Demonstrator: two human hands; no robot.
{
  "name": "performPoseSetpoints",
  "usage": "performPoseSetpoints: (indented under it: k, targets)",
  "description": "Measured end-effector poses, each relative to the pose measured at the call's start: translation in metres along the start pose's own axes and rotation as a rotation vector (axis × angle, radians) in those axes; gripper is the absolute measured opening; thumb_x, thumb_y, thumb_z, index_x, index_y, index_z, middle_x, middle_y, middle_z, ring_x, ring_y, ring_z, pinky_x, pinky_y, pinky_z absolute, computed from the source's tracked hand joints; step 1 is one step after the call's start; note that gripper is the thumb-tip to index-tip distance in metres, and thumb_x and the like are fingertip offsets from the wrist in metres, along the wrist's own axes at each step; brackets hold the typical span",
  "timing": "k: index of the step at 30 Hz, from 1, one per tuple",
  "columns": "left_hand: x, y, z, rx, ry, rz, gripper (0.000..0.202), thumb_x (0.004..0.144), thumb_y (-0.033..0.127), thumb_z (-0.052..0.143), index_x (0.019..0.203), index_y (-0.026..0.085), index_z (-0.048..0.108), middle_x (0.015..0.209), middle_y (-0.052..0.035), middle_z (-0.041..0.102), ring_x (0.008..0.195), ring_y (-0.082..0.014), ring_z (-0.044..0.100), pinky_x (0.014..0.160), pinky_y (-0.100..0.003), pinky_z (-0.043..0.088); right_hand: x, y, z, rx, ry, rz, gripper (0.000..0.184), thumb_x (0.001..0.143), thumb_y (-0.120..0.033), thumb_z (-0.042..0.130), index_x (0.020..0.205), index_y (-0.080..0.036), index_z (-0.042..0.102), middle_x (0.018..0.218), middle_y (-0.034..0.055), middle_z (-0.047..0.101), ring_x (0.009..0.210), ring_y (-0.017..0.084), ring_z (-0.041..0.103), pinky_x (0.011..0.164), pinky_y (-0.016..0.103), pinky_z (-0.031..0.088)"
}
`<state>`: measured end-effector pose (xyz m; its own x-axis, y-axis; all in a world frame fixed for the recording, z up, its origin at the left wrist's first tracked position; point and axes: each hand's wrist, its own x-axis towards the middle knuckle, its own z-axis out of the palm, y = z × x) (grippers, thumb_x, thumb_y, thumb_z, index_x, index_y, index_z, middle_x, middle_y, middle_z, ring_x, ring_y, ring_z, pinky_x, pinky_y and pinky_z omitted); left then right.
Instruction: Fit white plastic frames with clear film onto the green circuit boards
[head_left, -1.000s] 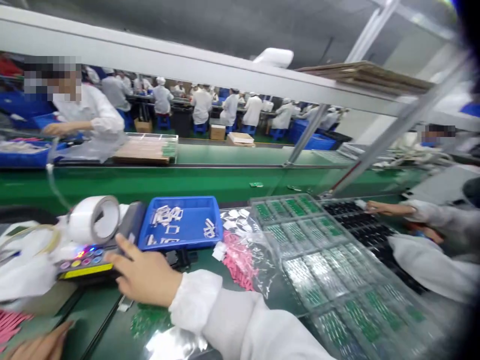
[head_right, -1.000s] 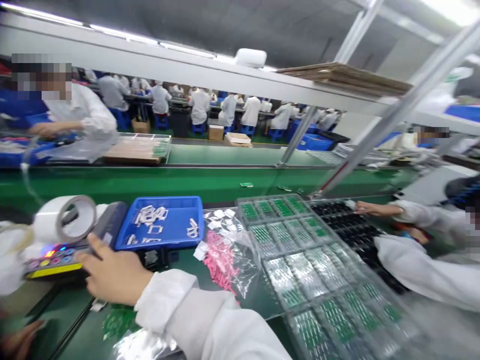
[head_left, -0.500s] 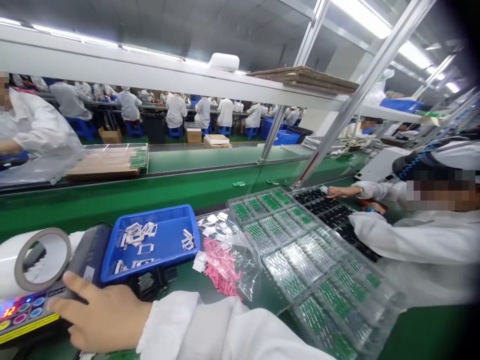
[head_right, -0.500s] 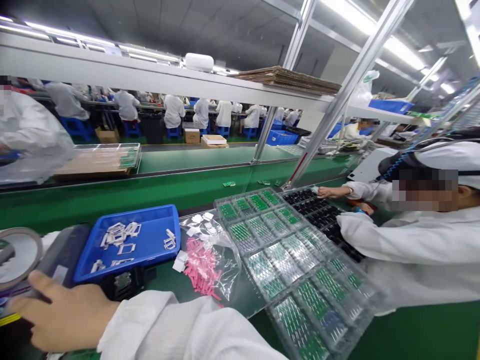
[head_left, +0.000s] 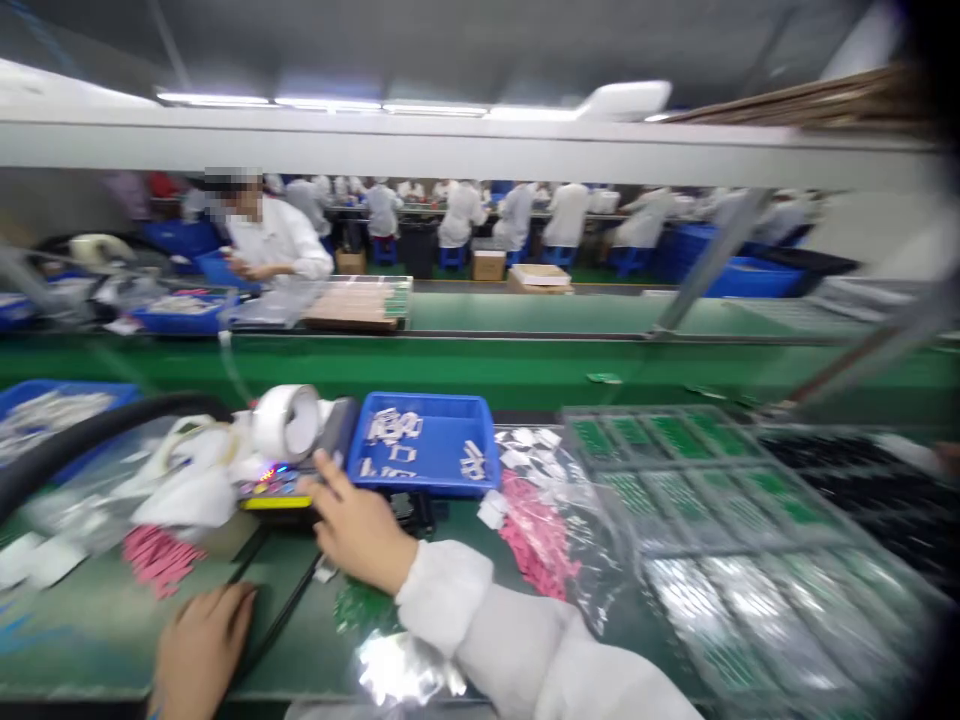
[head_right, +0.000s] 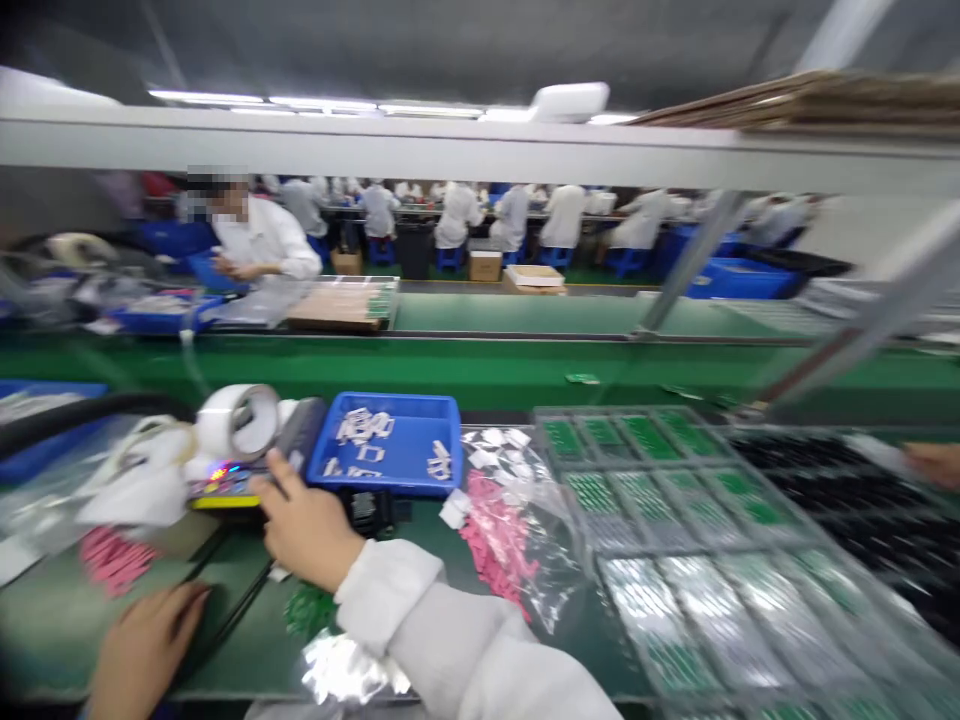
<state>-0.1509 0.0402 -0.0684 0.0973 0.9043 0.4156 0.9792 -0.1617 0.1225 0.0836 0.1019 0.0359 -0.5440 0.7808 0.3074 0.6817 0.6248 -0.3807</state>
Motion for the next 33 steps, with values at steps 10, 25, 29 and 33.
performPoseSetpoints:
  k: [10, 25, 29, 33]
  targets:
    - [-0.004, 0.011, -0.007, 0.093, -0.018, -0.164, 0.021, 0.086, 0.026, 0.049, 0.081, 0.028, 0.07, 0.081, -0.0017, 0.072, 0.086, -0.0226, 0.061, 0.094, -0.049, 0.032, 0.004, 0.002, 0.005, 0.034, 0.035, 0.034, 0.052, 0.083, -0.014, 0.046, 0.134, -0.02, 0.042, 0.153, 0.0118, 0.022, 0.089, 0.021, 0.066, 0.069, 0.034, 0.056]
    - [-0.008, 0.019, -0.02, -0.001, -0.012, -0.207, 0.011, 0.078, 0.014, 0.051, 0.078, 0.022, 0.059, 0.076, -0.0017, 0.067, 0.08, -0.0228, 0.061, 0.093, -0.049, 0.035, 0.004, 0.001, 0.005, -0.004, 0.078, 0.012, 0.05, 0.083, -0.014, 0.045, 0.133, -0.019, 0.043, 0.152, 0.0111, 0.023, 0.078, 0.021, 0.067, 0.057, 0.033, 0.056]
    - [-0.009, 0.023, -0.019, -0.008, -0.015, -0.204, 0.013, 0.083, 0.023, 0.05, 0.075, 0.022, 0.059, 0.076, -0.0023, 0.067, 0.082, -0.0226, 0.061, 0.094, -0.05, 0.034, 0.003, 0.002, 0.007, 0.045, 0.079, 0.006, 0.05, 0.082, -0.014, 0.046, 0.132, -0.019, 0.043, 0.152, 0.0107, 0.023, 0.083, 0.021, 0.067, 0.06, 0.035, 0.056]
    - [-0.014, 0.02, -0.014, -0.004, 0.005, -0.2, 0.017, 0.082, 0.018, 0.049, 0.091, 0.022, 0.063, 0.084, -0.0051, 0.07, 0.087, -0.0243, 0.063, 0.093, -0.046, 0.039, 0.004, 0.005, 0.01, 0.136, 0.126, -0.012, 0.052, 0.082, -0.013, 0.046, 0.134, -0.02, 0.039, 0.151, 0.011, 0.026, 0.105, 0.025, 0.062, 0.074, 0.038, 0.057]
